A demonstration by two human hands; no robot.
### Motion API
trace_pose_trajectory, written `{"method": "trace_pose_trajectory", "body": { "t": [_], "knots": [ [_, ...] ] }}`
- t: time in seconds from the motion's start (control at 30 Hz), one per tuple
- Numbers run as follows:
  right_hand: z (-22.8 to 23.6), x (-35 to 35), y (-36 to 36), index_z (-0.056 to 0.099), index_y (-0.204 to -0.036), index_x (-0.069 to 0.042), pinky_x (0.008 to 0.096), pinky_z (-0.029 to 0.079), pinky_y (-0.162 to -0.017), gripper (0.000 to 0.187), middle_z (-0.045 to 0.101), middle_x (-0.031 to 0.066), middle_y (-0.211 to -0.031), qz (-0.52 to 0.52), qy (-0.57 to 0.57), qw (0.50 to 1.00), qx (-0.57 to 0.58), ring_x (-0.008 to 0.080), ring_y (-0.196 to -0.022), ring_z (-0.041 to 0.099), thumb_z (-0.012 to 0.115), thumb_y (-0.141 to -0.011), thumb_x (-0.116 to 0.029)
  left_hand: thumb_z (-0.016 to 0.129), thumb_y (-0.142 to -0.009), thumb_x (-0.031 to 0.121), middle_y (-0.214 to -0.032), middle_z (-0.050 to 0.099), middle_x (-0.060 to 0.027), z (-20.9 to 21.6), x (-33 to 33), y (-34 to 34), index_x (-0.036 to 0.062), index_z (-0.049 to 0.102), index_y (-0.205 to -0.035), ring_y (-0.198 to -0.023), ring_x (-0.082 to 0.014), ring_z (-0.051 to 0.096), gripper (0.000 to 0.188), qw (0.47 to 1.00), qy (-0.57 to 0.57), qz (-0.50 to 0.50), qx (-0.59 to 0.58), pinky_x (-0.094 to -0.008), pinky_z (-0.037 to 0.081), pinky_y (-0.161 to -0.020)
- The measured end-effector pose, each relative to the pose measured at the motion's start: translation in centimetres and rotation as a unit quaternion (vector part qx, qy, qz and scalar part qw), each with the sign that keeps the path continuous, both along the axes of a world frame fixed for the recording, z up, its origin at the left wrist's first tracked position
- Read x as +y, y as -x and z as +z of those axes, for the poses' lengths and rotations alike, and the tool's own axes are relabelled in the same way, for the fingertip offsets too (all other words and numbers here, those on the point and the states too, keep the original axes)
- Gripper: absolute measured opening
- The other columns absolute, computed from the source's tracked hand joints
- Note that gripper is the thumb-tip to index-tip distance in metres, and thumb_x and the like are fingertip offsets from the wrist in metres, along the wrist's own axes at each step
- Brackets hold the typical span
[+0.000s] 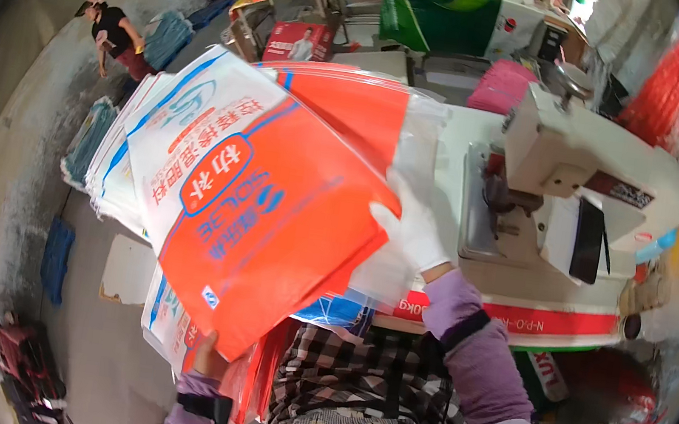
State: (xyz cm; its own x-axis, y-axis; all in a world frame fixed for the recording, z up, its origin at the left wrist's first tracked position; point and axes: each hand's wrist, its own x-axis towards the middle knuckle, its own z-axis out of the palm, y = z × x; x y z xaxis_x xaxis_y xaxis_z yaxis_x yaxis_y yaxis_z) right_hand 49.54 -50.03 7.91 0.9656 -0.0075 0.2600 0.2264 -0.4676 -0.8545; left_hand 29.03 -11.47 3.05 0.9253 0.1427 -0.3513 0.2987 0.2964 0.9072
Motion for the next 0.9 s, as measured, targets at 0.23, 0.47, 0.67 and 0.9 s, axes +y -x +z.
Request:
{"method": "trace_pose_trajectory", "body": {
  "t": [0.23, 0.47, 0.67, 0.9],
  "knots": [
    [-4.7, 2.1, 0.2, 0.044, -0.137, -0.004, 0.0338, 0.044, -0.098, 0.046, 0.05, 0.0103, -0.135, 0.089, -0.138, 0.979, 0.122, 0.0183, -0.121, 0.049, 0.053, -0.093, -0.015, 0.051, -0.094, 0.047, -0.129, 0.054, -0.0041, -6.8, -0.7, 0.4, 0.0132, 0.043, -0.135, -0.111, -0.0229, 0.055, 0.054, 0.993, 0.069, 0.097, -0.008, -0.0436, 0.047, -0.089],
    [-3.4, 4.9, 1.5, 0.063, -0.114, 0.0, 0.0303, 0.049, -0.087, 0.031, 0.067, 0.0104, -0.103, 0.054, -0.118, 0.988, -0.079, 0.0182, -0.095, 0.064, 0.051, -0.086, 0.003, 0.058, -0.094, 0.021, -0.067, 0.056, 0.0033, -1.2, 3.2, 5.1, 0.0021, 0.064, -0.085, -0.062, -0.0079, 0.048, 0.021, 0.901, -0.253, 0.346, -0.071, -0.0266, 0.04, -0.056],
    [-1.9, 24.2, 10.3, 0.063, -0.113, -0.011, 0.0404, 0.05, -0.065, 0.039, 0.059, 0.0135, -0.085, 0.374, 0.143, 0.906, -0.137, 0.0314, -0.073, 0.061, 0.054, -0.077, 0.0, 0.055, -0.093, 0.019, -0.065, 0.059, -0.0032, -9.8, 10.8, 28.9, -0.0015, 0.062, -0.084, -0.062, -0.0132, 0.051, 0.023, 0.745, -0.481, 0.443, 0.128, -0.0348, 0.042, -0.055],
    [-21.5, 24.2, 11.1, 0.063, -0.116, -0.01, 0.0441, 0.05, -0.077, 0.037, 0.062, 0.0165, -0.103, 0.38, 0.128, 0.905, 0.14, 0.0325, -0.085, 0.063, 0.054, -0.081, -0.003, 0.053, -0.093, 0.014, -0.099, 0.066, -0.0062, -13.2, 4.4, 33.9, -0.0047, 0.062, -0.109, -0.089, -0.0122, 0.059, 0.025, 0.822, -0.271, 0.484, 0.132, -0.0286, 0.048, -0.08]
  ]
}}
